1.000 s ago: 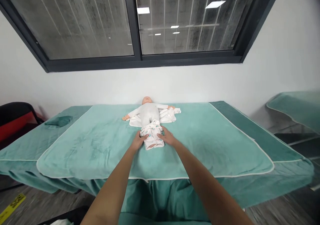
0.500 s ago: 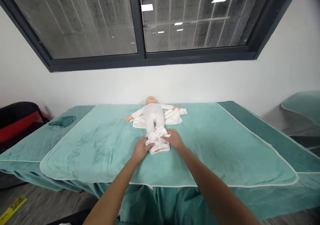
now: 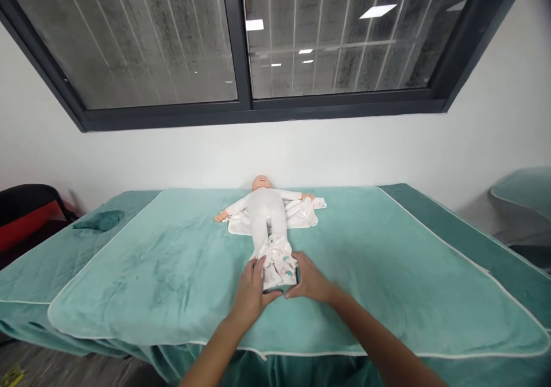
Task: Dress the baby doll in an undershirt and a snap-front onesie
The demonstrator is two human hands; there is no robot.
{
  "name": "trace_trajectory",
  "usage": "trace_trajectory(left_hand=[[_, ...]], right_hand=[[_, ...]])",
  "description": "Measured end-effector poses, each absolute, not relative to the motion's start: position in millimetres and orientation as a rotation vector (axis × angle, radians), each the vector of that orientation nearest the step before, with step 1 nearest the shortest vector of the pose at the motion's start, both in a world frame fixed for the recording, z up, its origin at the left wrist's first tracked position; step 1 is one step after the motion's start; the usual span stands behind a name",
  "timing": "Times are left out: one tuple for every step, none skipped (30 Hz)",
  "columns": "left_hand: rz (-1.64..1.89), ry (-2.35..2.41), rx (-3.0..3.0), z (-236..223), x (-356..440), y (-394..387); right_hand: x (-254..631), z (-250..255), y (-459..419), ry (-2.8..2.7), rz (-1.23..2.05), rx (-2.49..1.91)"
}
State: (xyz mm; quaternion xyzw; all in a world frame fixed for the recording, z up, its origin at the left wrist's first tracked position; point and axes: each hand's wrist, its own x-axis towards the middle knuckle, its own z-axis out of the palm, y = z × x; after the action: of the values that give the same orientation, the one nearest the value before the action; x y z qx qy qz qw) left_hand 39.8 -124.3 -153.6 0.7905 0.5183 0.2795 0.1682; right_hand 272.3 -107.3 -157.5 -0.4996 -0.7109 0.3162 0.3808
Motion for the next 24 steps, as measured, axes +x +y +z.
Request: trace_trajectory(left_hand=[[0.833,1.483,2.247,-155,42,-123],[0.862,1.485,2.241,-154,44,-122],[0.877,1.492,2.223,-152,46,-120],[0.870,1.508,2.194,-149,47,-119],[0.842,1.534,2.152,-145,48,-118],[0.798,1.567,2.101,-140,49,-118],[0.747,1.600,2.047,-135,50,-119],[0.700,1.630,1.991,-130,51,-120],[0.663,1.654,1.939,-125,53,-123],[0.638,1.669,1.895,-120,54,-125],[0.623,1.670,1.860,-114,55,-129],[0.611,1.649,1.836,-109,55,-132],[0.600,1.608,1.821,-102,54,-136],[0.585,1.549,1.811,-95,53,-140],[0.569,1.477,1.804,-86,49,-144],[0.549,1.394,1.798,-77,45,-147],[0.516,1.307,1.795,-66,39,-149],[0.469,1.224,1.801,-54,33,-151],[0.388,1.145,1.821,-42,28,-151],[0.274,1.083,1.858,-30,22,-151],[0.120,1.039,1.913,-17,18,-151],[-0.055,1.000,1.975,-5,14,-149],[-0.215,0.958,2.027,6,12,-148],[-0.343,0.913,2.060,17,12,-146]], right_hand=[[269,-160,-110,-1.819,0.733,-1.292],[267,-162,-111,-1.814,0.669,-1.310],[264,-164,-111,-1.802,0.625,-1.330],[263,-165,-111,-1.789,0.598,-1.349],[261,-165,-111,-1.781,0.589,-1.366],[261,-165,-110,-1.770,0.594,-1.383],[261,-164,-110,-1.761,0.621,-1.395],[261,-163,-110,-1.745,0.674,-1.399],[261,-162,-111,-1.719,0.754,-1.392],[262,-160,-112,-1.684,0.853,-1.376],[263,-158,-114,-1.641,0.962,-1.351],[265,-155,-116,-1.598,1.076,-1.319],[267,-152,-118,-1.556,1.190,-1.280],[269,-149,-120,-1.515,1.298,-1.231],[272,-144,-123,-1.479,1.406,-1.168],[275,-138,-126,-1.447,1.511,-1.092],[278,-130,-129,-1.421,1.609,-1.009],[281,-121,-132,-1.406,1.698,-0.926],[284,-111,-135,-1.411,1.767,-0.855],[286,-100,-136,-1.445,1.818,-0.802],[287,-87,-137,-1.513,1.853,-0.771],[288,-74,-138,-1.613,1.869,-0.767],[288,-60,-137,-1.751,1.871,-0.788],[287,-45,-136,-1.910,1.859,-0.832]])
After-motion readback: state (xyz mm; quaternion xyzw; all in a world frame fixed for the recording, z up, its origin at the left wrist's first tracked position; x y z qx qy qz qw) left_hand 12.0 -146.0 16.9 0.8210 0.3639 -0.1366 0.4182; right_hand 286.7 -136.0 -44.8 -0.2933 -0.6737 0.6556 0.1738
